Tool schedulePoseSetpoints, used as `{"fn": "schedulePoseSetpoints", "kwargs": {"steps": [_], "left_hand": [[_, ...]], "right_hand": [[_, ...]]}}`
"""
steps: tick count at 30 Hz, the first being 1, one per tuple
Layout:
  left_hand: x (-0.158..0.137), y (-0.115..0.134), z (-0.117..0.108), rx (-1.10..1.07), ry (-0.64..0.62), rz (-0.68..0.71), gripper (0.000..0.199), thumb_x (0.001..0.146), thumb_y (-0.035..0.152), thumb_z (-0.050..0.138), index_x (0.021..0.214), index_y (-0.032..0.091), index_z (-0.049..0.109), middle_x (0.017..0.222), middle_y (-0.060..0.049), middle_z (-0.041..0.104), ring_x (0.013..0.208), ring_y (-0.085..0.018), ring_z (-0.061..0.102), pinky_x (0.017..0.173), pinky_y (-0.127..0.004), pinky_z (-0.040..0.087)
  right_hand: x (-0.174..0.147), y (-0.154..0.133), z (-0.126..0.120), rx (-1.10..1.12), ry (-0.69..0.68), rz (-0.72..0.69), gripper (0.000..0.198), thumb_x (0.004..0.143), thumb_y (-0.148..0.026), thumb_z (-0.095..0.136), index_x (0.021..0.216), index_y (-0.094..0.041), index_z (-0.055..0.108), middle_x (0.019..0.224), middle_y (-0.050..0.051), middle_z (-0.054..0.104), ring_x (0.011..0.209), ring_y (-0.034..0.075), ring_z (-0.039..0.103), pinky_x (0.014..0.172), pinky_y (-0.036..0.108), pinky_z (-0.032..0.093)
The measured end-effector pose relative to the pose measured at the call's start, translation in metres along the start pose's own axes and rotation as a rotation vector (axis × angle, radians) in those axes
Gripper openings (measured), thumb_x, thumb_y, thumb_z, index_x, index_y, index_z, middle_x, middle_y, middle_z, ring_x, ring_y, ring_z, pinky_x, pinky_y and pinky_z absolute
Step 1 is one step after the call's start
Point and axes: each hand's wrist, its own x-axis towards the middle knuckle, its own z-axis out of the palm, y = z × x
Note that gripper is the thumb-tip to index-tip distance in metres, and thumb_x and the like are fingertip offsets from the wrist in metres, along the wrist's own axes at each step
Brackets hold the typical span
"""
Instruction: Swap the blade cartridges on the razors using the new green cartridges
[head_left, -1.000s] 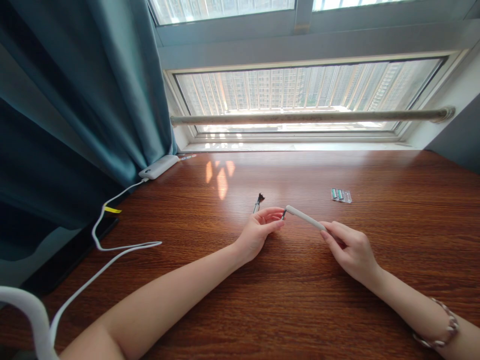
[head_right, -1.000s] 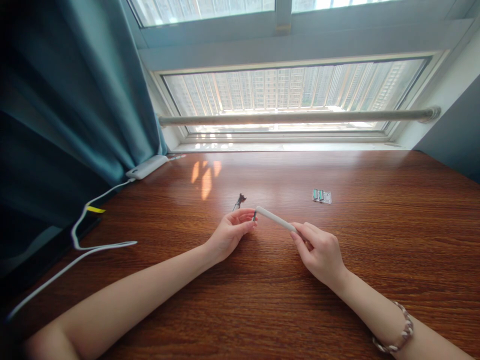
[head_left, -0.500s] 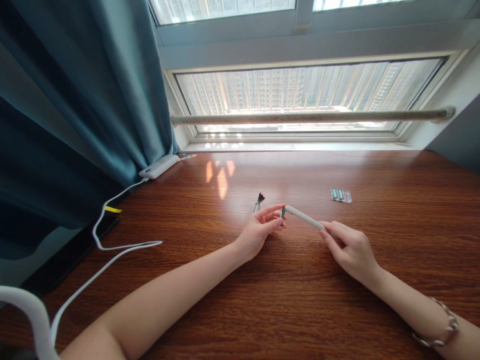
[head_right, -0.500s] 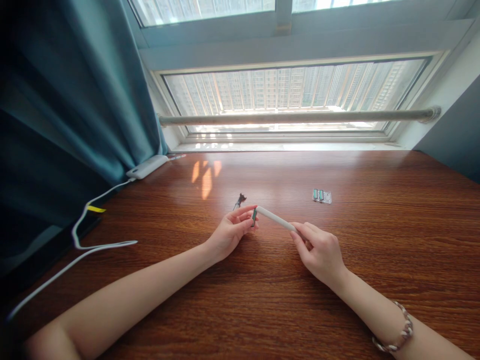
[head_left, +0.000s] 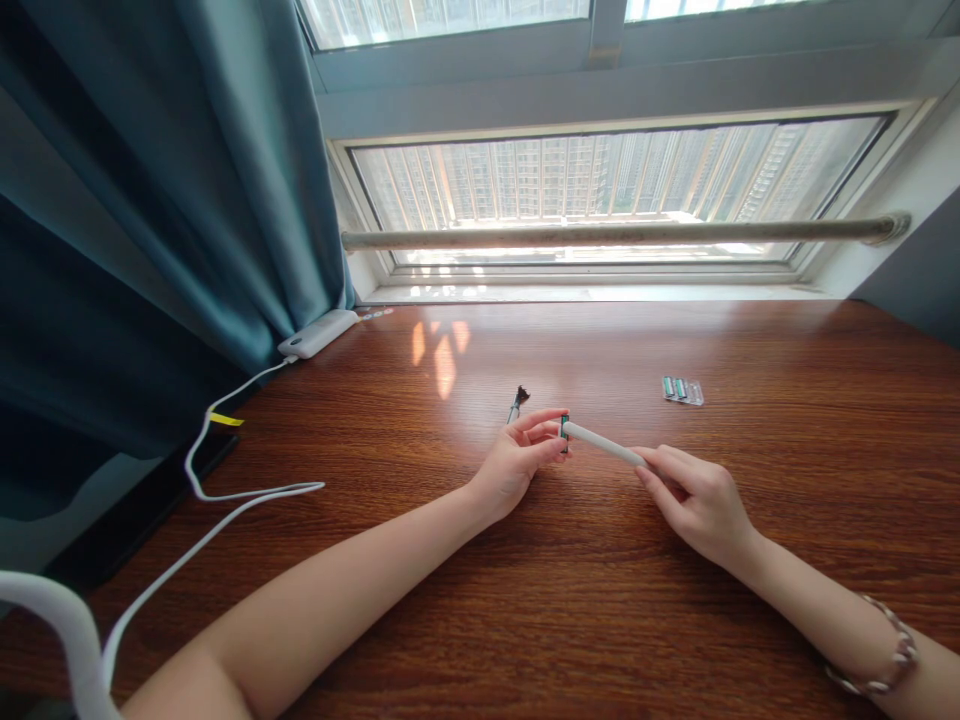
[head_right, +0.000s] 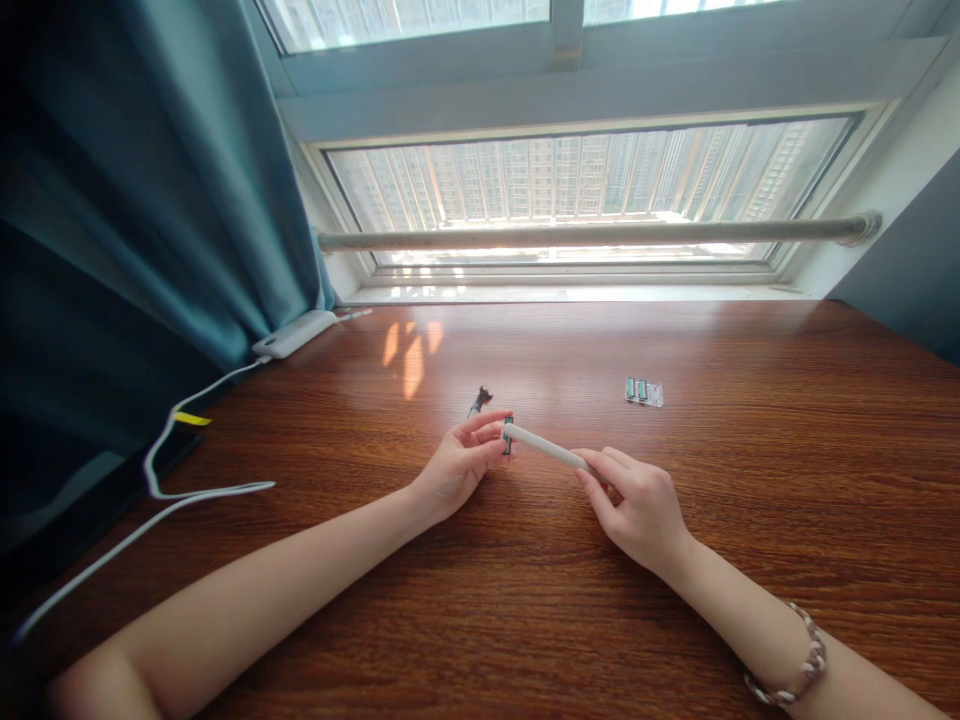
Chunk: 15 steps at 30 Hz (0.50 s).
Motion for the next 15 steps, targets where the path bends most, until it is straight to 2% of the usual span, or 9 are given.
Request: {"fn": "schedulePoseSetpoints", "kwargs": {"steps": [7,13,15], "left_hand": [[-0.0028,0.0016,0.0025,-0.017,0.002,-0.017,0.045,0.06,0.011,0.07,0.103,0.021,0.059,0.091,-0.005,0.061,0.076,-0.013,0.058,0.068,-0.025,0.044],[-0.0025,0.0008,0.0038,-0.028,0.02,0.002,0.047,0.056,0.008,0.071,0.1,0.02,0.06,0.087,-0.002,0.06,0.076,-0.012,0.057,0.073,-0.025,0.043],[-0.0018,0.0002,0.0035,-0.023,0.021,0.017,0.045,0.057,0.008,0.071,0.099,0.02,0.06,0.087,-0.002,0.06,0.076,-0.011,0.057,0.075,-0.025,0.042]], "right_hand": [[-0.0005,0.0016,0.0007,-0.031,0.048,0.076,0.023,0.082,-0.03,0.046,0.099,-0.02,0.059,0.07,0.0,0.057,0.055,0.01,0.051,0.056,0.022,0.038],[-0.0002,0.0,-0.0004,0.012,0.004,-0.019,0.024,0.082,-0.028,0.045,0.1,-0.02,0.059,0.069,0.001,0.058,0.056,0.01,0.052,0.056,0.021,0.039],[0.0,-0.0001,-0.0005,-0.008,0.009,-0.009,0.024,0.082,-0.028,0.045,0.1,-0.02,0.06,0.069,0.001,0.058,0.056,0.01,0.052,0.056,0.021,0.039]]}}
